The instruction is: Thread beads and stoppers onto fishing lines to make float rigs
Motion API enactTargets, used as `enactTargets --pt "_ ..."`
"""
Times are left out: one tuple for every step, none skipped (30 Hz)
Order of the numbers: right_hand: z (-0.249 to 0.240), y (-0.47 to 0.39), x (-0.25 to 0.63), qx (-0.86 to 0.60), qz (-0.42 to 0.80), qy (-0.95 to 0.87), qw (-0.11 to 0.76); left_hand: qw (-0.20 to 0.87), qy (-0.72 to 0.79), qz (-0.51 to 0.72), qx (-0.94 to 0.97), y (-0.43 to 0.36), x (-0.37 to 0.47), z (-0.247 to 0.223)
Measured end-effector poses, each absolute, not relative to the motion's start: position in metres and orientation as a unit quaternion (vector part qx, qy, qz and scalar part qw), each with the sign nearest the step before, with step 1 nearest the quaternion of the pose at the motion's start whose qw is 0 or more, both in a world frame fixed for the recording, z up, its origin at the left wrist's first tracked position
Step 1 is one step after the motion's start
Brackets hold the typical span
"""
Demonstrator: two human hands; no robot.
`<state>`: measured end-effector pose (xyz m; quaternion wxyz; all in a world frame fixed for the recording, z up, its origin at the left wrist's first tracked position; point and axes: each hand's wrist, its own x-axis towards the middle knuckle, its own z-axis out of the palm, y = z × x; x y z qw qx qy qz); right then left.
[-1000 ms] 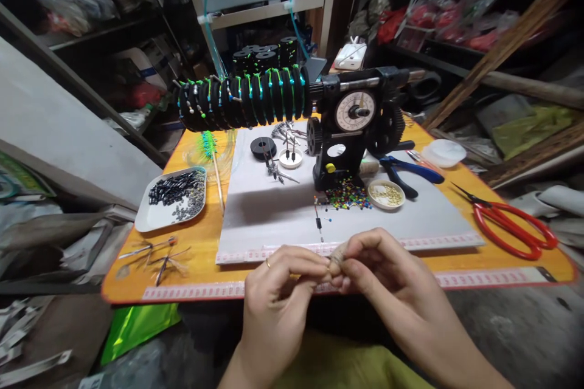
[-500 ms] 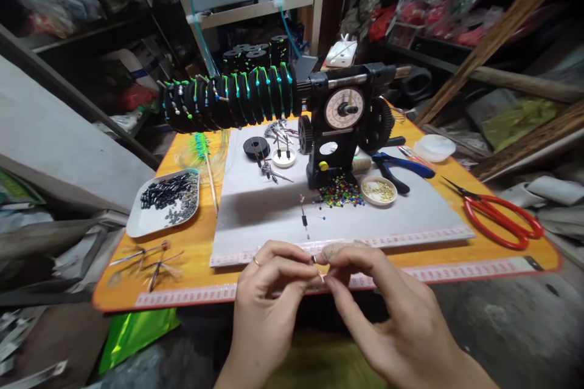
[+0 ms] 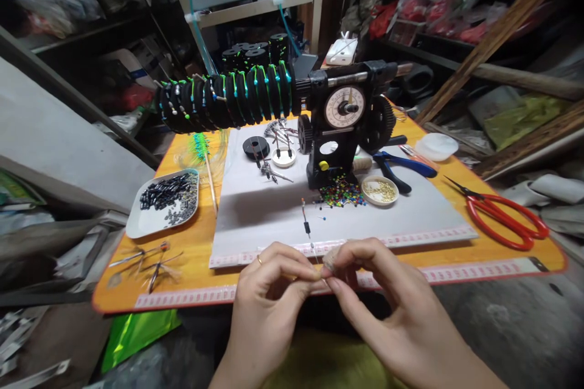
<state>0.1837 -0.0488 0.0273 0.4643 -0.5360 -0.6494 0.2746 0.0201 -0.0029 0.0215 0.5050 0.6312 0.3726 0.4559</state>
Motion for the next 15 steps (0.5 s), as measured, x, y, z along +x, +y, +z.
enactTargets --pt "0.027 -0.048 0.184 -0.537 0.253 -0.657 0.464 0.494 0.372 0.459 0.638 -0.003 0.021 0.021" --pt "0.027 -0.048 0.184 -0.538 0.224 -0.667 0.464 0.484 0.371 0.462 0.644 -0.003 0.022 0.020" --pt "0.027 -0.048 0.184 -0.538 0.190 -0.679 0.463 0.476 0.370 0.465 0.648 -0.004 0.023 0.019" --pt "0.028 -0.048 0.184 -0.537 0.153 -0.690 0.460 0.467 0.369 0.469 0.652 -0.004 0.024 0.019" --pt "0.029 -0.048 0.185 -0.536 0.116 -0.702 0.455 0.458 0.369 0.474 0.655 -0.003 0.026 0.019" --pt "0.032 -0.048 0.185 -0.534 0.083 -0.711 0.450 0.448 0.368 0.481 0.658 -0.003 0.028 0.019" --pt "0.034 -0.048 0.186 -0.534 0.056 -0.718 0.443 0.437 0.365 0.488 0.662 -0.002 0.029 0.019" --pt "0.037 -0.048 0.187 -0.535 0.033 -0.723 0.436 0.426 0.360 0.495 0.666 -0.002 0.031 0.019" --pt "0.040 -0.048 0.188 -0.539 0.017 -0.725 0.429 0.418 0.355 0.501 0.669 -0.001 0.033 0.020" --pt "0.043 -0.049 0.189 -0.541 0.007 -0.726 0.424 0.411 0.350 0.507 0.672 0.000 0.034 0.020" --pt "0.046 -0.049 0.190 -0.543 -0.001 -0.726 0.422 0.408 0.346 0.511 0.673 0.001 0.035 0.021" --pt "0.048 -0.049 0.192 -0.544 -0.004 -0.727 0.419 0.406 0.344 0.513 0.674 0.002 0.036 0.021" --pt "0.050 -0.049 0.193 -0.545 -0.006 -0.727 0.418 0.404 0.342 0.515 0.674 0.003 0.036 0.021" --pt "0.051 -0.049 0.194 -0.545 -0.006 -0.728 0.417 0.403 0.342 0.516 0.674 0.004 0.037 0.021" --pt "0.051 -0.049 0.195 -0.546 -0.004 -0.728 0.415 0.402 0.342 0.518 0.673 0.005 0.037 0.021"
